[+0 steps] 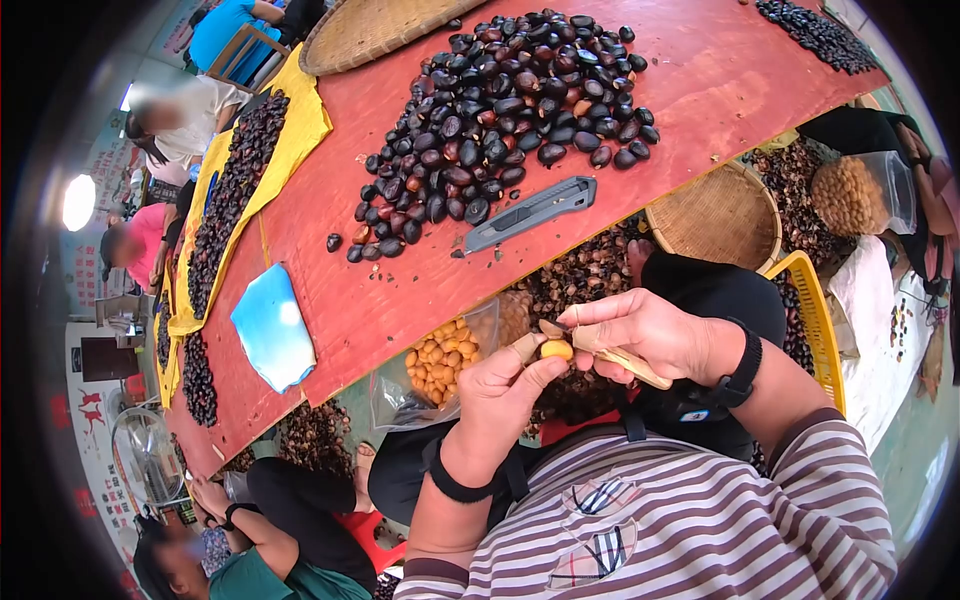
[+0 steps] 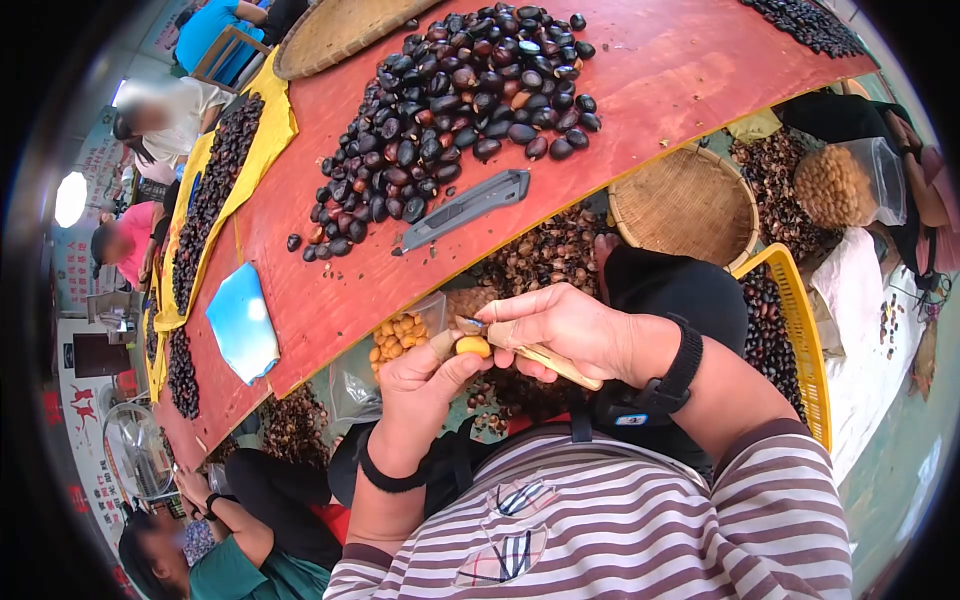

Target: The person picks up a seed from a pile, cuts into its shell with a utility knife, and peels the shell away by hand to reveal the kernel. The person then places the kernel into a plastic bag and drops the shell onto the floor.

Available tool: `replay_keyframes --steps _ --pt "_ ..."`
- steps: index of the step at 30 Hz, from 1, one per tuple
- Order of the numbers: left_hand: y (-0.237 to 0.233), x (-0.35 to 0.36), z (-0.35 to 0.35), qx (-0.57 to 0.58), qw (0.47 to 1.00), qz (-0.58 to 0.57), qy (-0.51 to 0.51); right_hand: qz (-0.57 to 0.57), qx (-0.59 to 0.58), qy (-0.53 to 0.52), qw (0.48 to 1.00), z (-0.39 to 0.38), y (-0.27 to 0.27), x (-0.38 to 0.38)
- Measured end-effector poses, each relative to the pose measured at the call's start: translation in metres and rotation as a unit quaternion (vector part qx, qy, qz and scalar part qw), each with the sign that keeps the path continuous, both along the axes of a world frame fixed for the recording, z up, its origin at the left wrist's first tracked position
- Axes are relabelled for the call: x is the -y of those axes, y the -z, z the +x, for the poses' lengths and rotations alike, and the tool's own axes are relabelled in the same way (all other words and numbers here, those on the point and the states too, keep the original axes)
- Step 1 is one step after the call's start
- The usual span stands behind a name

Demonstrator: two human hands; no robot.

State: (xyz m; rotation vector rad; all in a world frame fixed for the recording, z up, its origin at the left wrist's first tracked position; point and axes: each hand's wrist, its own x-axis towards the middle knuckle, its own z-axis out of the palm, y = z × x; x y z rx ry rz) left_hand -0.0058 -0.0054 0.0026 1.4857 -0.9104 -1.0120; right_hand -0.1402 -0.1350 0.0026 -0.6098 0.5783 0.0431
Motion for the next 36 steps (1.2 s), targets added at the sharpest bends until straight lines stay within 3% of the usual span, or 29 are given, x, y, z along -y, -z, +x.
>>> replay_keyframes --steps 2,5,6,8,9,11,16,18,22,24,26,27,30,36 --pt "0.005 0.000 -0.002 -0.039 0.999 0.005 -0.031 -0.017 -0.003 0.009 1.000 0.001 0.000 0.000" --pt "-0.008 0.000 -0.002 0.139 0.990 -0.008 -0.010 -0.036 -0.016 0.038 0.999 0.001 -0.002 -0.001" --pt "-0.011 0.000 -0.002 0.099 0.995 -0.008 -0.004 -0.031 -0.007 0.094 0.995 0.000 0.008 0.004" --pt "-0.016 -0.002 0.002 0.021 1.000 -0.011 0.001 -0.163 -0.081 0.056 0.982 -0.002 0.020 0.008" --pt "-0.014 -0.003 0.002 -0.058 0.998 -0.008 -0.013 -0.294 -0.097 0.030 0.950 -0.005 0.020 0.008" --pt "-0.007 0.000 0.005 -0.215 0.976 -0.006 -0.038 -0.541 -0.125 -0.020 0.831 -0.008 0.018 0.010" --pt "0.002 0.003 0.005 -0.243 0.969 0.000 -0.036 -0.445 0.017 -0.043 0.894 -0.006 -0.023 -0.012" --pt "0.002 0.001 0.006 -0.243 0.969 0.006 -0.038 -0.446 0.022 -0.019 0.895 -0.001 -0.022 -0.019" --pt "-0.004 0.001 0.004 -0.244 0.969 0.008 -0.050 -0.555 0.008 0.022 0.831 -0.001 -0.001 -0.017" --pt "-0.002 0.003 0.003 -0.232 0.971 0.005 -0.049 -0.512 -0.013 0.020 0.859 -0.003 -0.004 -0.013" --pt "0.002 0.001 0.005 -0.205 0.978 0.009 -0.048 -0.460 0.042 0.006 0.887 -0.003 -0.015 -0.020" --pt "0.003 0.000 0.004 -0.202 0.978 0.015 -0.042 -0.512 0.067 -0.005 0.856 -0.001 -0.014 -0.020" --pt "0.000 0.001 0.002 -0.210 0.977 0.010 -0.035 -0.499 0.033 -0.059 0.864 0.001 -0.023 -0.016" --pt "0.005 -0.002 0.006 -0.296 0.955 0.005 -0.024 -0.440 0.043 -0.038 0.896 -0.001 -0.017 -0.017"
